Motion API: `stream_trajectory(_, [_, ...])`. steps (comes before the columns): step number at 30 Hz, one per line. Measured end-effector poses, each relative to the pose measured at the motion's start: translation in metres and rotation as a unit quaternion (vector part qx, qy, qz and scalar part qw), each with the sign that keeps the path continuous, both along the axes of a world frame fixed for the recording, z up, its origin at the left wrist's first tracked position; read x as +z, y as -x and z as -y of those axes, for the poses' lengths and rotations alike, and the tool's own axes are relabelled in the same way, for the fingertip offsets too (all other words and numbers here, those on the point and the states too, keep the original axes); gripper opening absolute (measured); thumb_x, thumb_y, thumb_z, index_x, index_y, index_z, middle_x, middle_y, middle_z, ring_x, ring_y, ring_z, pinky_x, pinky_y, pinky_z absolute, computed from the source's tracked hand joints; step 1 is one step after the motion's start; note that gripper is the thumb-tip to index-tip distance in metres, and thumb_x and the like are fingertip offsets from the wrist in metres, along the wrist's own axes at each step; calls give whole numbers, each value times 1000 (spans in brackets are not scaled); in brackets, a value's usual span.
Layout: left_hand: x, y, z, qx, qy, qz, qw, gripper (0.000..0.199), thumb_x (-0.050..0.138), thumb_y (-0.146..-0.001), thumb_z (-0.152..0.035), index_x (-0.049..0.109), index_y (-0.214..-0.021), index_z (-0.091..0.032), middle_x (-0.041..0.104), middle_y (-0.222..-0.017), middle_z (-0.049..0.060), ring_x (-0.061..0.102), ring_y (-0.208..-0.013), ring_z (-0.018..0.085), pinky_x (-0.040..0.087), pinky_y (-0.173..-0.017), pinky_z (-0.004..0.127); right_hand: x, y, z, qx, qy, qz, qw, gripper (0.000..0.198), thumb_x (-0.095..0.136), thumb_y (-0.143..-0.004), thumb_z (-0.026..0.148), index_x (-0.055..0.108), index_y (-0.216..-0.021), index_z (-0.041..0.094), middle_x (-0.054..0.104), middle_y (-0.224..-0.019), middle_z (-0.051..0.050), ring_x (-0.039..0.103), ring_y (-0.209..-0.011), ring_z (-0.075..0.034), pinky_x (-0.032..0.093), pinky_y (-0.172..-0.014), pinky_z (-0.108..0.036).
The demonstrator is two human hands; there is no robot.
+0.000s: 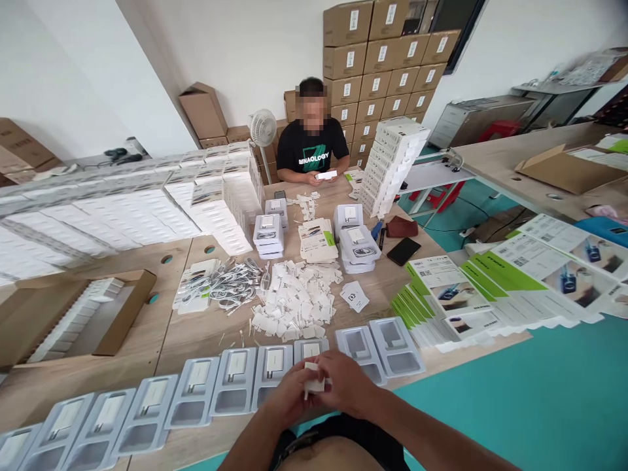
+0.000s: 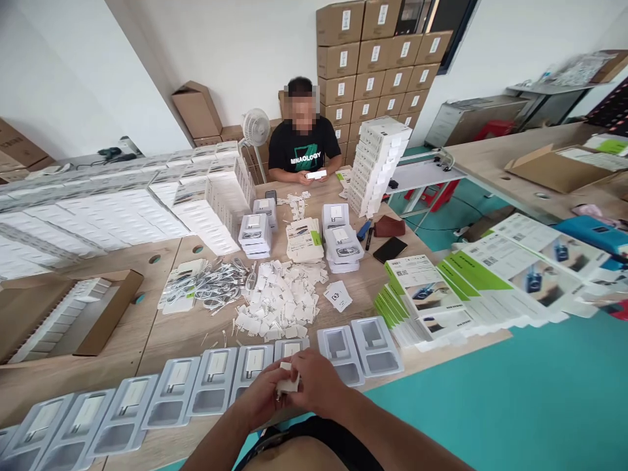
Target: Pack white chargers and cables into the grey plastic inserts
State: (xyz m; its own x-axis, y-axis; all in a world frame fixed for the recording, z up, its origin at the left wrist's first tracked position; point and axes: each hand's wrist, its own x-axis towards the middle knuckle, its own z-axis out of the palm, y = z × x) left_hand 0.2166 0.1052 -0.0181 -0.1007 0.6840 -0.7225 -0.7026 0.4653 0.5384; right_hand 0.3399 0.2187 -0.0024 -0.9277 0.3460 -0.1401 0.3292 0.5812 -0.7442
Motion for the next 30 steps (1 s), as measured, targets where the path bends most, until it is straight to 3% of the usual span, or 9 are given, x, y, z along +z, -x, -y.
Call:
stream_trajectory(2, [0, -8, -15, -62, -28, -52, 996, 36, 60, -79, -32, 56, -113, -21, 67, -103, 7, 67, -87, 19, 54, -73, 31, 0, -13, -21, -16, -27, 24, 999, 27, 76, -62, 30, 62, -84, 23, 67, -89, -1, 60, -87, -20, 46, -78, -32])
stream_trajectory(5, [-3, -16, -33, -156, -51, -162, 973, 39, 51, -85, -48, 58, -112, -20, 66, -110, 12, 65, -98, 27, 51, -87, 45, -15, -36, -65, -46, -86, 49, 994, 34, 69, -71, 27, 63, -104, 24, 68, -101, -6, 61, -96, -24, 48, -85, -36])
stream_trajectory(9, [-5, -24, -45, -226, -102, -246, 937, 34, 78, -63, -39, 70, -93, -24, 68, -114, 9, 49, -124, 36, 24, -113, 50, -50, -59, -108, -28, -134, 55, 989, 42, 60, -81, 22, 59, -123, 20, 67, -120, -10, 57, -112, -26, 48, -97, -40])
stream_trajectory(12, [-8, -33, -53, -343, -175, -342, 857, 29, 81, -57, -27, 70, -84, -28, 69, -114, 6, 39, -133, 40, 9, -116, 56, -72, -62, -113, 12, -153, 43, 987, 41, 55, -85, 15, 59, -125, 20, 62, -130, -9, 53, -120, -27, 45, -104, -42])
stream_trajectory(15, [-17, -41, -60, -450, -213, -437, 749, 17, 73, -68, -32, 65, -82, -26, 70, -99, 10, 45, -127, 44, 22, -105, 67, -87, -61, -108, 40, -184, 26, 982, 42, 47, -88, 10, 57, -127, 21, 60, -134, -9, 50, -124, -27, 43, -106, -46])
stream_trajectory(17, [-24, -44, -62, -465, -210, -452, 732, 20, 72, -71, -38, 64, -84, -26, 69, -96, 12, 46, -126, 46, 28, -101, 68, -93, -62, -106, 51, -206, 16, 977, 40, 47, -89, 11, 57, -127, 21, 60, -134, -10, 51, -123, -29, 43, -105, -48])
stream_trajectory(24, [-32, -59, -65, -433, -183, -430, 771, 39, 72, -68, -55, 66, -95, -28, 67, -110, 14, 45, -125, 48, 27, -100, 71, -101, -65, -106, 45, -293, 3, 955, 30, 57, -86, 20, 64, -116, 24, 61, -132, -8, 52, -120, -29, 42, -102, -48])
stream_trajectory(27, [-29, -68, -58, -348, -135, -338, 864, 40, 76, -66, -57, 69, -95, -30, 67, -111, 10, 43, -129, 43, 29, -104, 66, -101, -69, -98, 15, -275, -28, 961, 23, 58, -84, 20, 70, -102, 30, 67, -121, -5, 58, -112, -28, 45, -97, -47])
stream_trajectory(30, [-23, -61, -46, -182, -71, -267, 944, 39, 67, -82, -49, 63, -114, -27, 63, -119, 7, 53, -121, 30, 46, -97, 52, -98, -69, -98, 12, -196, -117, 973, 26, 65, -76, 16, 71, -88, 39, 74, -90, -1, 66, -90, -28, 52, -78, -47])
